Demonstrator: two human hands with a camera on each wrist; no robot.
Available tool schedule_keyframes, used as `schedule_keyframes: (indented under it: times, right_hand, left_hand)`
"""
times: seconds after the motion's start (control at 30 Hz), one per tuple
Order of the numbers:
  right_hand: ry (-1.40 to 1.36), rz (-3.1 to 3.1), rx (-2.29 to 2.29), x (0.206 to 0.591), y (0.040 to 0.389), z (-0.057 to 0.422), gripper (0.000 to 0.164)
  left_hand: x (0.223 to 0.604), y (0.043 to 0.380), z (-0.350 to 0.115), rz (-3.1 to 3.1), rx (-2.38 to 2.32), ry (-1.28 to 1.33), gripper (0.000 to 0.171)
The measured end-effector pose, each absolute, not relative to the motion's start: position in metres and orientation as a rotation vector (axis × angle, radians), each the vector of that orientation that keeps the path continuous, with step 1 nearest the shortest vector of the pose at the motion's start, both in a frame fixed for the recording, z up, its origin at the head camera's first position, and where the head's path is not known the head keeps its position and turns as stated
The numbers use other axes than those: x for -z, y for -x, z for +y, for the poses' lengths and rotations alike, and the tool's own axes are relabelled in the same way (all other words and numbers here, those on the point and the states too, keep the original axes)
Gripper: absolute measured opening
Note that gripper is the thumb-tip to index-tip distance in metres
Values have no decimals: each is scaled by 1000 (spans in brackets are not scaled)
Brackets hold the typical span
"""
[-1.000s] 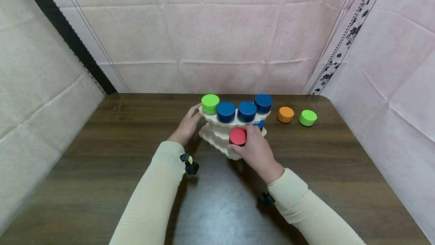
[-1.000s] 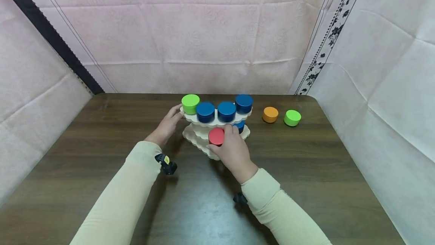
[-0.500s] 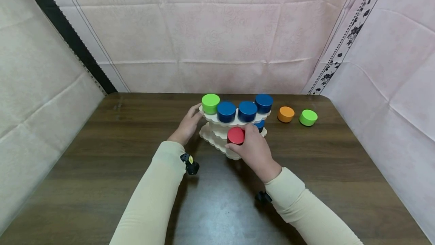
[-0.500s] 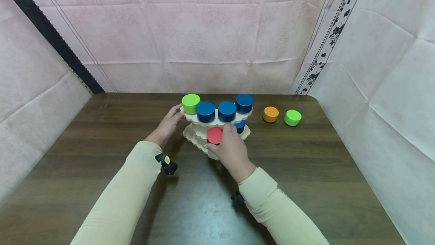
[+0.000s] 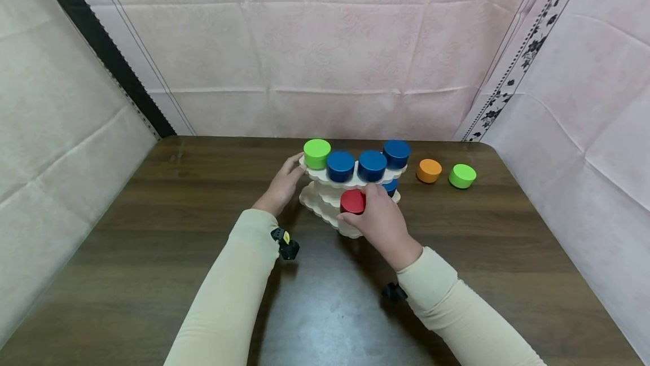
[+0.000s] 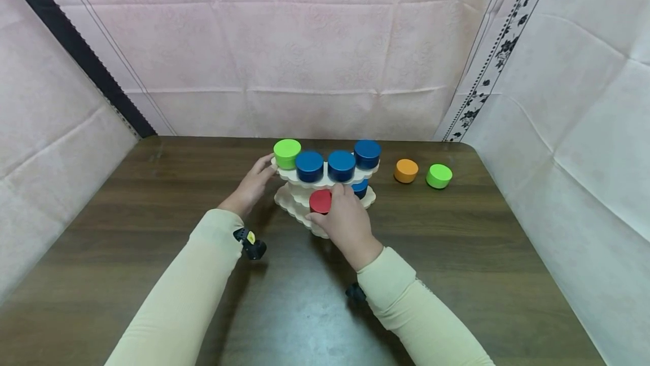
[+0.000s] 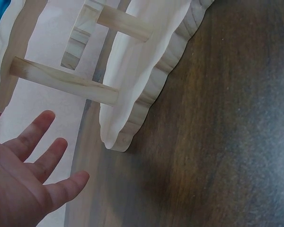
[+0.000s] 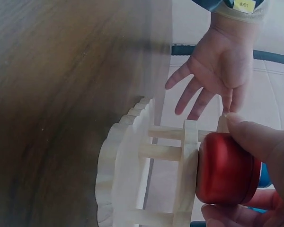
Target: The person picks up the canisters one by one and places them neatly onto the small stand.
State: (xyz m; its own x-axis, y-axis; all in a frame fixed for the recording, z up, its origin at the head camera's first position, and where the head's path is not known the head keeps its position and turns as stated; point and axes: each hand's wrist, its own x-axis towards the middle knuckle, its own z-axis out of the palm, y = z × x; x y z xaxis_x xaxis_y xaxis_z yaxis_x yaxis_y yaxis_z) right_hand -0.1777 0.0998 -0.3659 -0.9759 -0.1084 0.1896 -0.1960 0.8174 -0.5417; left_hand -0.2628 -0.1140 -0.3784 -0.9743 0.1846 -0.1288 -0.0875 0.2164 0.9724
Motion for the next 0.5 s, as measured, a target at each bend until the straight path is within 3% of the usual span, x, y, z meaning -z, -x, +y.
schedule_keyframes:
  times: [0.5]
  right_hand:
    - [-210,-2792,-814,371,181,98,58]
  left_hand:
    - [379,264,-113,2306,-1825,-93,52]
